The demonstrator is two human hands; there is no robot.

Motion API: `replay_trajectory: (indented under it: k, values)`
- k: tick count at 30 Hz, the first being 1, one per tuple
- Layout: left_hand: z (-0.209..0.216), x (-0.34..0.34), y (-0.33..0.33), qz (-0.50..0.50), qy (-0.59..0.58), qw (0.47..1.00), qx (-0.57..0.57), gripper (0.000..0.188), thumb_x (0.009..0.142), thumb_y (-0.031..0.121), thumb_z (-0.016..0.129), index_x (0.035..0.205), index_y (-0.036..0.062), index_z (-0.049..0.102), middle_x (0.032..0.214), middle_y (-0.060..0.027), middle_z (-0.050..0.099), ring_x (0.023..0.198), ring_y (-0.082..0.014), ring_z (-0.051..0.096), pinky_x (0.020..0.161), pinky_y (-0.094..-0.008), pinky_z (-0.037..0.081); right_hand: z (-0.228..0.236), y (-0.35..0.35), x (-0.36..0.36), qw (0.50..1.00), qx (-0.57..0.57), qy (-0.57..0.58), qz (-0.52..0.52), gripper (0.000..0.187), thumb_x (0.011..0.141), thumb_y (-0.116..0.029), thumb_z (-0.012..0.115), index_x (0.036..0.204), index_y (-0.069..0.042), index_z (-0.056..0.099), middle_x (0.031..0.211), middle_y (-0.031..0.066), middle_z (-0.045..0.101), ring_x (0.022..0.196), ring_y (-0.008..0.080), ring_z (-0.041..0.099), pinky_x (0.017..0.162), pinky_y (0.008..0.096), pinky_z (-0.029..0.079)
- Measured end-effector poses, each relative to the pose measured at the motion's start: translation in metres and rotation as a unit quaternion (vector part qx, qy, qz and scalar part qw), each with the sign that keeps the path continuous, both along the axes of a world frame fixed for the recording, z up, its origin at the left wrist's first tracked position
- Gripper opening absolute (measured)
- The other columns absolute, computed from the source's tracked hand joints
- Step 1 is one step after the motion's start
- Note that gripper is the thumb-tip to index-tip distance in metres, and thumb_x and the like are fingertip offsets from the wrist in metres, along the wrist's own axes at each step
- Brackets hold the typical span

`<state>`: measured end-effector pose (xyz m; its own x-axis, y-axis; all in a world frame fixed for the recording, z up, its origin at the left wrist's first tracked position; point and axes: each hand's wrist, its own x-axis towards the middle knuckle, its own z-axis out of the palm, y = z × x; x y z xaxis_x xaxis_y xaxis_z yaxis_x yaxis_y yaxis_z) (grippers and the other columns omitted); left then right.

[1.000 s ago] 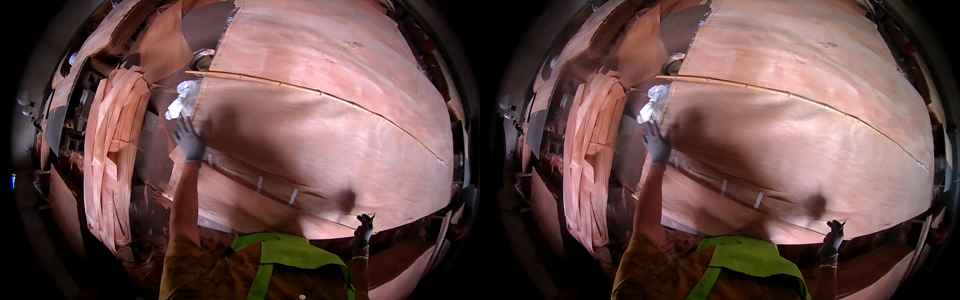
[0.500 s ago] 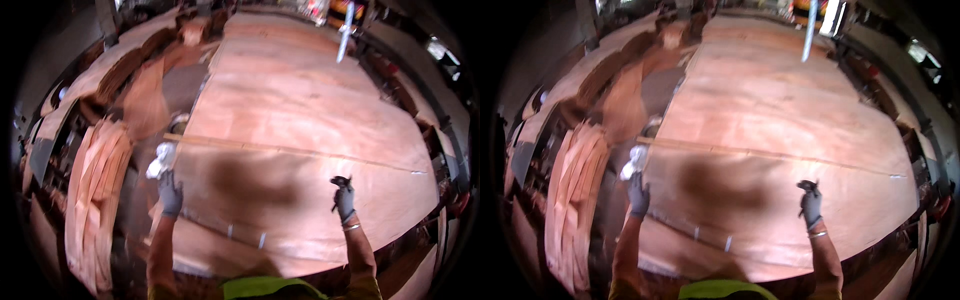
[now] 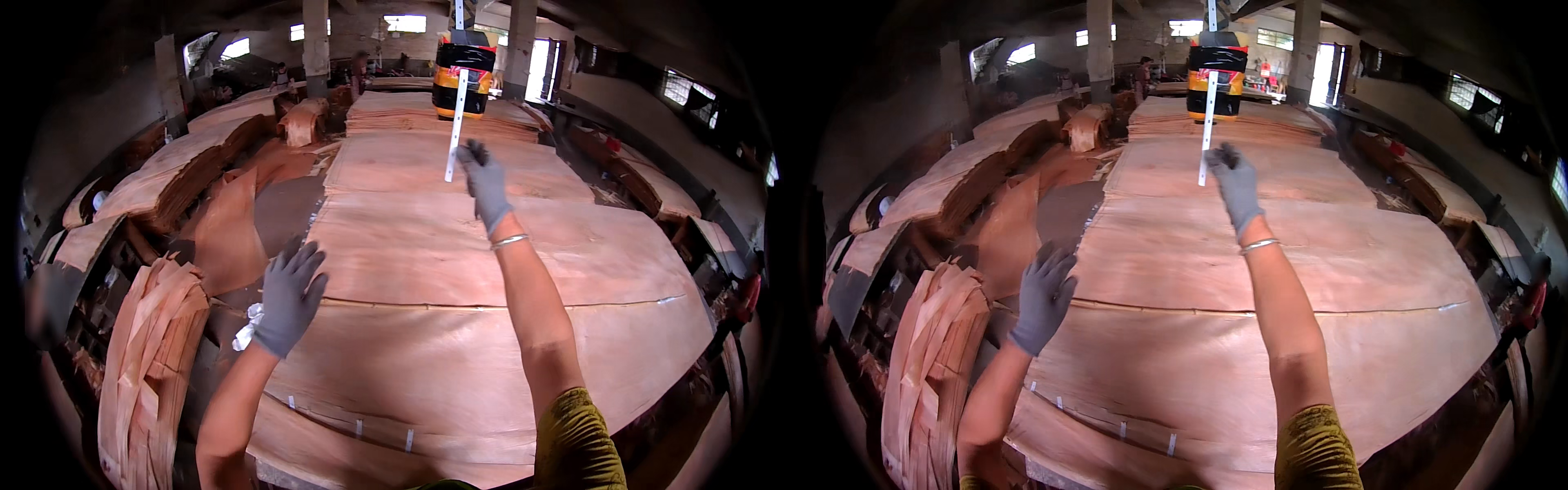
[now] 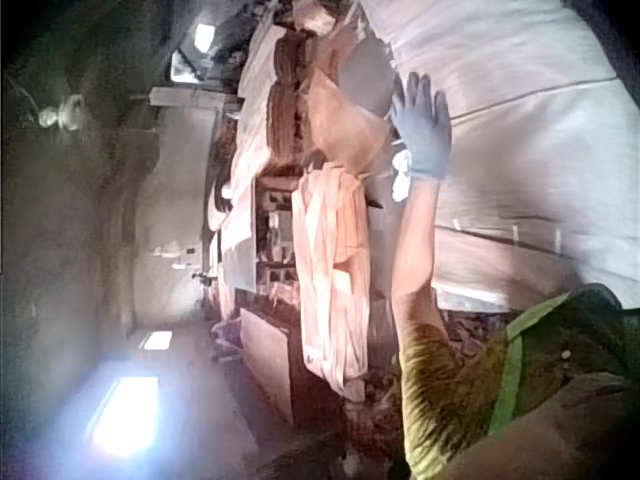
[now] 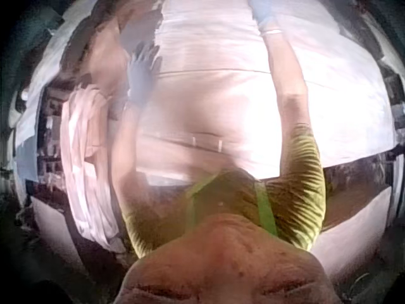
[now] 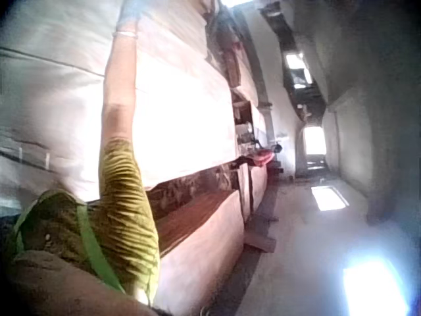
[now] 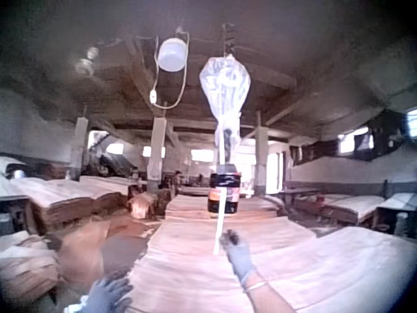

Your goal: The person flips, inspects, and sorts large thin wood veneer sheets on a stack, then uses a small tool to cut or trim edges of specific sheets.

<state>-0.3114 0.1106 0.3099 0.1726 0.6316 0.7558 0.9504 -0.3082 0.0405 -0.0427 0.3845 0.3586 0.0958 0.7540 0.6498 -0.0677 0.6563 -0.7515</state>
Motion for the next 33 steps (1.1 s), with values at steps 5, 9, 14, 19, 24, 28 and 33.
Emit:
replay_trajectory:
  k: [5,9,14,19,24,28,33]
  values:
    - [0.056,0.027,0.072,-0.040,-0.031,0.998,0.021,0.020,0.084,0.017,0.061,0.100,0.0046,0.061,0.090,-0.0085,0.064,0.082,-0.0246,0.060,0.071,-0.0325,0.048,0.011,-0.061,-0.072,0.980,-0.112,0.106,0.128,0.021,0.082,-0.016,0.069,0.087,0.003,0.061,0.071,0.0069,0.062,0.056,0.0081,0.051,0.050,0.0224,0.040]
    - [0.126,0.059,0.124,-0.150,-0.381,0.885,-0.224,0.018,0.086,0.019,0.060,0.091,0.0015,0.063,0.071,-0.0015,0.057,0.058,-0.0078,0.050,0.052,-0.0240,0.041,0.020,-0.110,-0.073,0.950,-0.171,0.120,0.231,0.018,0.084,-0.015,0.065,0.086,0.002,0.061,0.065,0.0059,0.060,0.045,0.0065,0.042,0.039,0.0221,0.031]
    - [0.161,0.082,0.152,-0.228,-0.374,0.843,-0.312,0.030,0.084,0.031,0.063,0.097,0.0043,0.065,0.069,-0.0028,0.058,0.051,-0.0107,0.049,0.046,-0.0244,0.039,0.003,-0.143,-0.053,0.940,-0.207,0.080,0.260,0.021,0.085,-0.021,0.062,0.084,0.000,0.063,0.066,0.0040,0.059,0.042,0.0071,0.039,0.038,0.0221,0.031]
    - [0.135,0.095,0.170,-0.426,-0.330,0.810,-0.231,0.019,0.087,0.025,0.060,0.086,0.0063,0.064,0.061,0.0036,0.051,0.046,-0.0052,0.041,0.040,-0.0210,0.029,-0.032,-0.165,-0.030,0.947,-0.211,0.012,0.243,0.018,0.086,-0.020,0.062,0.088,-0.003,0.065,0.067,0.0024,0.059,0.045,0.0061,0.039,0.039,0.0208,0.030]
    - [0.111,0.082,0.157,-0.227,0.004,0.974,0.025,0.019,0.083,0.023,0.060,0.081,0.0037,0.062,0.070,-0.0060,0.061,0.061,-0.0184,0.058,0.053,-0.0298,0.044,-0.041,-0.187,-0.037,0.948,-0.208,0.045,0.236,0.019,0.085,-0.018,0.063,0.095,-0.002,0.061,0.069,0.0028,0.058,0.046,0.0048,0.038,0.042,0.0194,0.029]
    - [0.054,0.044,0.089,-0.066,-0.102,0.989,-0.084,0.044,0.082,0.040,0.059,0.116,0.0120,0.056,0.088,-0.0108,0.068,0.079,-0.0311,0.065,0.068,-0.0426,0.049,-0.094,-0.228,-0.052,0.947,-0.285,-0.068,0.129,0.018,0.083,-0.021,0.063,0.082,-0.003,0.062,0.064,0.0007,0.056,0.049,0.0056,0.043,0.043,0.0206,0.033]
    - [-0.167,-0.102,-0.023,0.005,-0.056,0.931,-0.359,0.026,0.089,0.025,0.054,0.103,0.0038,0.060,0.092,-0.0173,0.062,0.076,-0.0320,0.062,0.071,-0.0396,0.049,-0.257,-0.343,-0.075,0.849,-0.500,-0.054,0.161,0.016,0.091,-0.016,0.055,0.096,-0.005,0.064,0.061,0.0007,0.056,0.047,0.0062,0.047,0.041,0.0203,0.035]
